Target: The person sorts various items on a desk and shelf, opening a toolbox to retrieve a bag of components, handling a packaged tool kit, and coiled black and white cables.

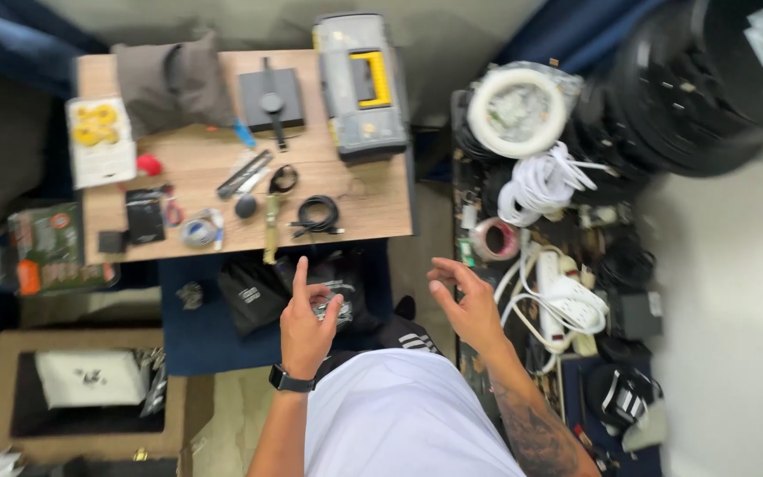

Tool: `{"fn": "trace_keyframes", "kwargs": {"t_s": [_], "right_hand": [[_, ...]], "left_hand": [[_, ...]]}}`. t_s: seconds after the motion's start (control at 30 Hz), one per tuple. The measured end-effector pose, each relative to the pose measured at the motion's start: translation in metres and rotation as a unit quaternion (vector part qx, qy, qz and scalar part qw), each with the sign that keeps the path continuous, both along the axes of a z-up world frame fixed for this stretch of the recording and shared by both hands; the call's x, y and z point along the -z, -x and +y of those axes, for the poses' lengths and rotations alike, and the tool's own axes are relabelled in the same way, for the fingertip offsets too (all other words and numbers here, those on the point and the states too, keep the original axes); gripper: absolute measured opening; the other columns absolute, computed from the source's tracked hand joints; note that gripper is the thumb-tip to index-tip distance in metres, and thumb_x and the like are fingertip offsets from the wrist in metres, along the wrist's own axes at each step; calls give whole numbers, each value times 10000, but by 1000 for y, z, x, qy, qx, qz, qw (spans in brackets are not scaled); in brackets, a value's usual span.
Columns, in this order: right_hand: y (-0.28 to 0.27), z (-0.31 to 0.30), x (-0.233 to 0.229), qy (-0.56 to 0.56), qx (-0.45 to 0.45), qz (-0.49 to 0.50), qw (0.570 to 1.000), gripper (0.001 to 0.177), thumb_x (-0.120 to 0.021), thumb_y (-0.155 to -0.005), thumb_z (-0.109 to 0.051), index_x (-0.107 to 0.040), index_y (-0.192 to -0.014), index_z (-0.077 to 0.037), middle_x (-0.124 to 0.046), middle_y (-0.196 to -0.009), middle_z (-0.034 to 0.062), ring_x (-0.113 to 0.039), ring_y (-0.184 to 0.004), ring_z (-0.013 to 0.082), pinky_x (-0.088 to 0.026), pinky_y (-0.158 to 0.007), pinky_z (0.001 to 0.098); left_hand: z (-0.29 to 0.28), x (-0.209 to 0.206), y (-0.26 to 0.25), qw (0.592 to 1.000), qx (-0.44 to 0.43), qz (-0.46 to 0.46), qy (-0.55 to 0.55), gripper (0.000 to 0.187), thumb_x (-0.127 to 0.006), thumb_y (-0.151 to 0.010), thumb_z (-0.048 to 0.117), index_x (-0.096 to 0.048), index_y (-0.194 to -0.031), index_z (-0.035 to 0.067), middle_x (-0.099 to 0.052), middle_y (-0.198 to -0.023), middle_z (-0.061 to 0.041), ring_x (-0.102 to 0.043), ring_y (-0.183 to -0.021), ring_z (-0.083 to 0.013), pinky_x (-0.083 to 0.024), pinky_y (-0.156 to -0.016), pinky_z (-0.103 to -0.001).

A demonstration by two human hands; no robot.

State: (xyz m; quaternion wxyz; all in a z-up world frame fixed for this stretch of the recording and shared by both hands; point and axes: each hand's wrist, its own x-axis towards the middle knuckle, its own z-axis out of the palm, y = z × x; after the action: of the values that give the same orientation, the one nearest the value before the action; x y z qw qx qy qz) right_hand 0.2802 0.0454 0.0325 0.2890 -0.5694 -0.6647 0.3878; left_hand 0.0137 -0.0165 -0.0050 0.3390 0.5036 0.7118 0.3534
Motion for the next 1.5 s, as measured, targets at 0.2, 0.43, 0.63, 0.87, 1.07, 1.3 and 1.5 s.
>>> {"fn": "trace_keyframes", "kwargs": {"t_s": [0.2,0.43,0.63,0.87,1.07,1.3,1.5], "right_hand": [[-32,-22,-15,-3,68,-9,998,373,-670,-980,-170,-648,-1320,-19,-779,-1074,139,-725,-1069,305,-579,-962,405],[-68,-53,-27,-12,164,-9,986,377,-674,-969,-133,-646,-1326,-16,-782,-1056,145,-736,-1043,306,-588,-937,400],[-87,-67,-21,4,210,-2,978,373,-665,-970,-120,-641,-1321,3,-778,-1064,169,-738,-1037,331,-579,-952,439],[-84,-44,-19,0,194,-12,981,365,-658,-983,-123,-642,-1328,-4,-766,-1081,167,-741,-997,317,-561,-940,451],[-49,-17,-22,-15,121,-1,993,357,-646,-1001,-145,-645,-1328,-3,-763,-1071,166,-744,-976,319,-563,-926,462],[-17,-1,-15,-20,57,-12,998,353,-703,-954,-179,-685,-1291,-77,-795,-1047,81,-760,-977,268,-573,-942,395],[-28,0,-17,-16,69,-18,997,358,-689,-961,-180,-678,-1303,-74,-794,-1045,92,-747,-1015,282,-573,-955,390]], "left_hand": [[25,-14,-41,992,117,20,-41,863,-732,-910,192,-258,-1612,28,-741,-1023,-147,-738,-934,-308,-600,-866,-421],[43,-22,-74,976,206,28,-66,867,-733,-913,191,-250,-1615,28,-734,-1032,-133,-730,-928,-284,-593,-857,-412],[47,-27,-84,969,241,30,-55,888,-744,-911,189,-230,-1619,35,-738,-1042,-144,-731,-934,-292,-593,-840,-423],[44,-26,-63,978,201,28,-59,882,-741,-915,180,-228,-1611,5,-733,-1046,-153,-730,-926,-301,-602,-838,-428],[31,-28,-20,992,115,31,-41,915,-741,-911,174,-191,-1622,-1,-732,-1048,-169,-732,-936,-323,-599,-859,-448],[12,-22,14,1000,16,1,-10,936,-743,-898,192,-188,-1634,28,-737,-1033,-163,-742,-933,-334,-593,-893,-433],[20,-16,0,1000,27,-4,-12,934,-746,-896,169,-194,-1636,31,-738,-1017,-154,-745,-916,-322,-596,-889,-419]]}}
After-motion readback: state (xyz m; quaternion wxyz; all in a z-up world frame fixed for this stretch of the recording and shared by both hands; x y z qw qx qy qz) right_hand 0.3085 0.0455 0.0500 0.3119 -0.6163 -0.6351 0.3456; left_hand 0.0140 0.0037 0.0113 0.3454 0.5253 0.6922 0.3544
